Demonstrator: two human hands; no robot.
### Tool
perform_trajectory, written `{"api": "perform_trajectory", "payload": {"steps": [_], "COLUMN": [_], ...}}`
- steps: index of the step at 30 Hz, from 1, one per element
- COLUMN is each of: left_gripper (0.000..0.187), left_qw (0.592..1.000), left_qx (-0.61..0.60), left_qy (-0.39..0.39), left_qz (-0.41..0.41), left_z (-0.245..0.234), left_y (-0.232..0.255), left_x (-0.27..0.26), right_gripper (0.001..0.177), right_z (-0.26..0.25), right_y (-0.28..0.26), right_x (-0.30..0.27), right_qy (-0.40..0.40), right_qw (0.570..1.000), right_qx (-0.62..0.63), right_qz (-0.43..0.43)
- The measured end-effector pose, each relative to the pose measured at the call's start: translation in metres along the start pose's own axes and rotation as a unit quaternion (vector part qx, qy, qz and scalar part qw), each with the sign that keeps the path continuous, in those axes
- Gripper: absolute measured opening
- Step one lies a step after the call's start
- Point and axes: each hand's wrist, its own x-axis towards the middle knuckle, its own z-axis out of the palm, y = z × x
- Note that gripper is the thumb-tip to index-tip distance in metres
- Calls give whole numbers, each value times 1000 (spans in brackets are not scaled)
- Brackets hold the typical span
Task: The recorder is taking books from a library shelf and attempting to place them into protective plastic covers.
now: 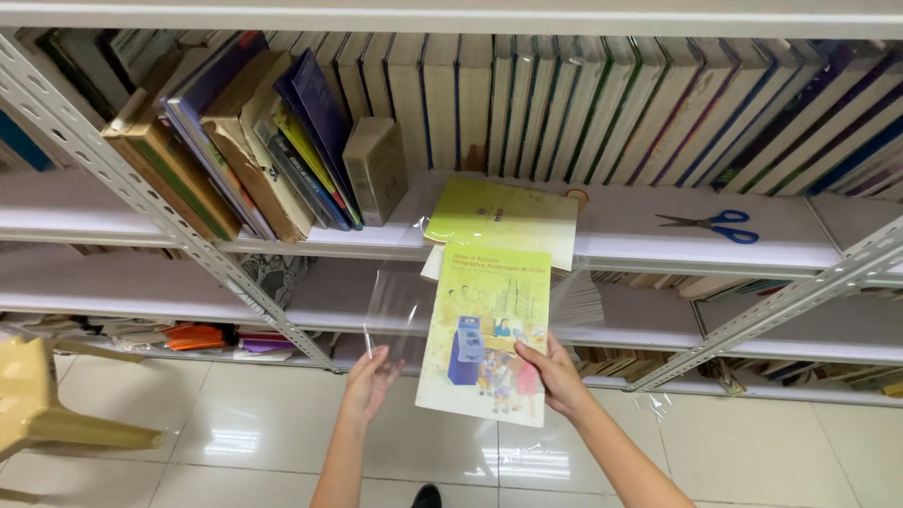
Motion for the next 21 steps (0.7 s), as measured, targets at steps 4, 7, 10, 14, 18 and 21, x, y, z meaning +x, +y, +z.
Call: {"api": "perform_trajectory", "payload": {"steps": [4,7,10,14,18,21], "left_gripper": [7,4,11,24,24,30], "left_qw": [999,997,996,993,993,992], "left_qx": [32,75,68,87,68,73], "left_qy": [-7,36,56,76,87,101], "left_qz": [28,0,-30,8,38,18], "left_z": [45,102,135,101,124,144], "left_y": [34,64,75,56,66,79], "left_x": [-30,-57,-74,-63,-81,-94], "right_gripper": [52,48,51,50,49,48], "right_z": [18,38,60,64,70,77], "right_y": [17,28,29,46,54,50], "right_x": [7,12,5,9,9,9], "right_qy": [-26,-12,-13,-24,-26,-18], "right_qw": [999,998,998,997,997,998], "right_qx": [37,49,58,71,73,62], "right_qz": [-12,-26,-12,3,2,13]}}
